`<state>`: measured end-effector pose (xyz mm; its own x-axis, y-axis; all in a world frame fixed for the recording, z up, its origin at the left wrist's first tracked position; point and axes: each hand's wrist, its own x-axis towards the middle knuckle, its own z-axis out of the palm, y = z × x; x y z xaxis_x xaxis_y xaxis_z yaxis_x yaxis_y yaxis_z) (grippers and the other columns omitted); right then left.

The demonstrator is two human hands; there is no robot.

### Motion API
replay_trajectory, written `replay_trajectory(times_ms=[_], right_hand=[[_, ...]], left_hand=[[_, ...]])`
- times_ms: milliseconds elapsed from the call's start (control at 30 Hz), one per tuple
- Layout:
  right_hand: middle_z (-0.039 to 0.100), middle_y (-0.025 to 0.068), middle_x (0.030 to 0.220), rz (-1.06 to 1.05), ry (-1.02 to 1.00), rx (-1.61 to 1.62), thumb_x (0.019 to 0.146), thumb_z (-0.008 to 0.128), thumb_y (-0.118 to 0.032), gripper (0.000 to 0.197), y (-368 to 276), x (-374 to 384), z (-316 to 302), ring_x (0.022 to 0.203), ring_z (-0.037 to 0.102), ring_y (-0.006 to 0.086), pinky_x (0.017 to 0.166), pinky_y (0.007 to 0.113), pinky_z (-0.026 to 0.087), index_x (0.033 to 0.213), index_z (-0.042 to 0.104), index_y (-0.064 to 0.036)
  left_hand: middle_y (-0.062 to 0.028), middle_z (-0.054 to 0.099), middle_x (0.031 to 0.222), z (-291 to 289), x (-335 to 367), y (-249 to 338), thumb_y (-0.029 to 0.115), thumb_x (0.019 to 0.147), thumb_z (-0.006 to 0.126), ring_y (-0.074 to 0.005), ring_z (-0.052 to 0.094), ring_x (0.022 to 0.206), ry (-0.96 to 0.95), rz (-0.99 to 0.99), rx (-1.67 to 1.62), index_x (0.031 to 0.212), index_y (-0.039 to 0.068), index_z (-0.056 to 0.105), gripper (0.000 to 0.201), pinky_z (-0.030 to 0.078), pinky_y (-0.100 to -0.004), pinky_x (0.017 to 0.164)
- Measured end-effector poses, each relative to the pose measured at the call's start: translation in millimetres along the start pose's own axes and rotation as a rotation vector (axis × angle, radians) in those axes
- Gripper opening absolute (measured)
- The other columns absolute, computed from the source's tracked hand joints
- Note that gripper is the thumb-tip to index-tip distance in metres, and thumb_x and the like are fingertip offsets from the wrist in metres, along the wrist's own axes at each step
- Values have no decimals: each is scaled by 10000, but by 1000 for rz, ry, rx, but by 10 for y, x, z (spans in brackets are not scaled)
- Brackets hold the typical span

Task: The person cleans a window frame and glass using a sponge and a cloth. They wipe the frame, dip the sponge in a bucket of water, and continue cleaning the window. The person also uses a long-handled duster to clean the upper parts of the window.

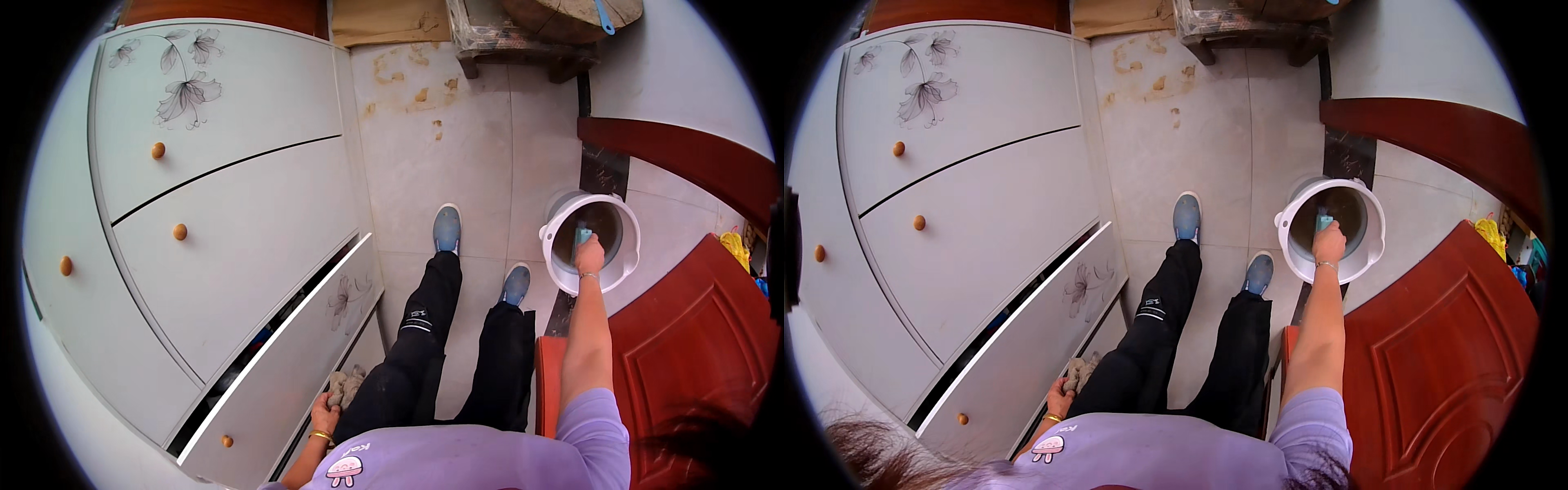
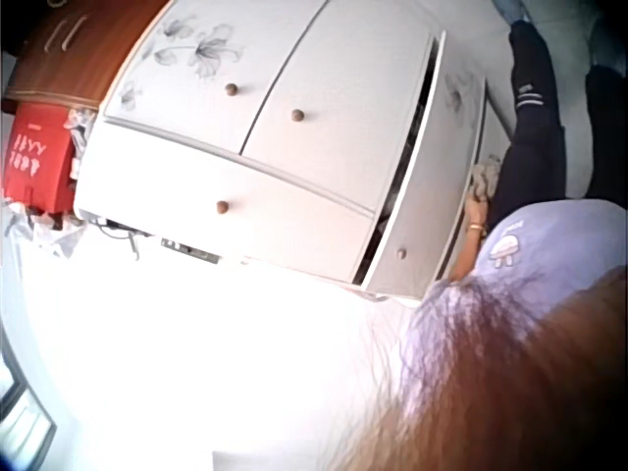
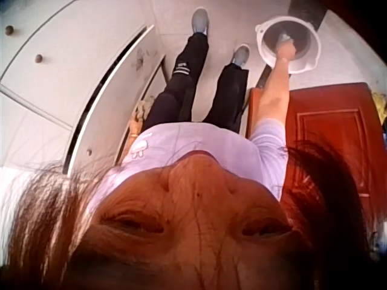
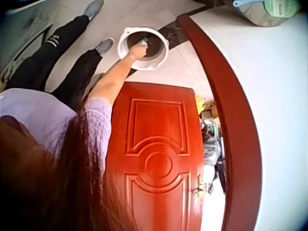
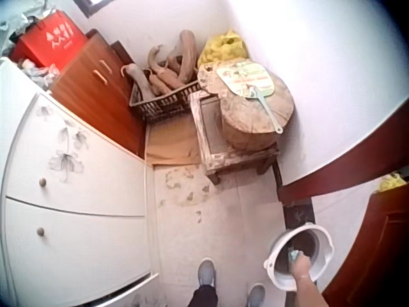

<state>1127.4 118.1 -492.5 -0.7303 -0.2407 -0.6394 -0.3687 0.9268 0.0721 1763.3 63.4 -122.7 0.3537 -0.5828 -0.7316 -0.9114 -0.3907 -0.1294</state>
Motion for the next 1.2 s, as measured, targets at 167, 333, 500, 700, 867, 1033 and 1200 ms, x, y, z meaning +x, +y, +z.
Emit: replay_trajectory(times_ms=[167, 333, 500, 700, 867, 1033, 1200], right_hand=[[651, 235, 1051, -14, -45, -15, 827, 610, -249, 404, 32, -151, -105, 960, 618, 408, 854, 486, 493, 1152, 576, -11], [645, 196, 1041, -179, 223, 127, 801, 642, -271, 543, -297, -657, -764, 985, 590, 382, 879, 450, 470, 1270, 540, -16], [625, 175, 1090, -544, 335, 385, 782, 671, -221, 491, -1155, -980, -1253, 1003, 572, 350, 884, 425, 459, 1236, 576, -57], [617, 144, 990, -793, 339, 419, 794, 657, -226, 479, -2873, -988, -1856, 966, 553, 339, 840, 435, 471, 1241, 552, -89], [615, 161, 1045, -864, 275, 349, 833, 641, -266, 464, -3893, -1034, -2246, 1002, 550, 356, 863, 453, 470, 1244, 529, -81], [613, 172, 1083, -931, 266, 284, 849, 631, -284, 438, -4458, -1204, -2624, 1020, 552, 366, 875, 459, 471, 1215, 531, -66], [618, 186, 1128, -1002, 269, 164, 855, 605, -300, 474, -4796, -1331, -2955, 1038, 570, 362, 912, 442, 455, 1252, 520, -55]], left_hand=[[-178, 648, 1038, 25, 47, -84, 104, 697, 618, -330, 623, 961, -18, 12, -12, 1075, 44, 640, 383, 487, -380, 874], [-188, 644, 1045, 12, 29, -59, 104, 696, 621, -335, 622, 973, -10, -22, -53, 1092, 42, 641, 401, 484, -384, 885], [-197, 633, 1063, 34, 36, -102, 123, 693, 627, -344, 613, 986, -15, -20, -121, 1103, 38, 636, 419, 479, -390, 895], [-199, 617, 1057, 41, 15, -230, 116, 683, 624, -355, 584, 1011, -9, -31, -197, 1088, 49, 632, 410, 459, -406, 915], [-207, 613, 1053, -91, -110, -3, 104, 690, 616, -369, 577, 1020, 23, -11, -227, 1069, 33, 621, 386, 452, -411, 922], [-213, 609, 1053, -106, -165, 94, 96, 692, 618, -383, 572, 1022, 48, -5, -299, 1057, 32, 617, 371, 451, -420, 919], [-206, 612, 1045, -63, -184, 89, 94, 693, 619, -380, 576, 1009, 76, 5, -312, 1053, 42, 618, 364, 456, -419, 913]])
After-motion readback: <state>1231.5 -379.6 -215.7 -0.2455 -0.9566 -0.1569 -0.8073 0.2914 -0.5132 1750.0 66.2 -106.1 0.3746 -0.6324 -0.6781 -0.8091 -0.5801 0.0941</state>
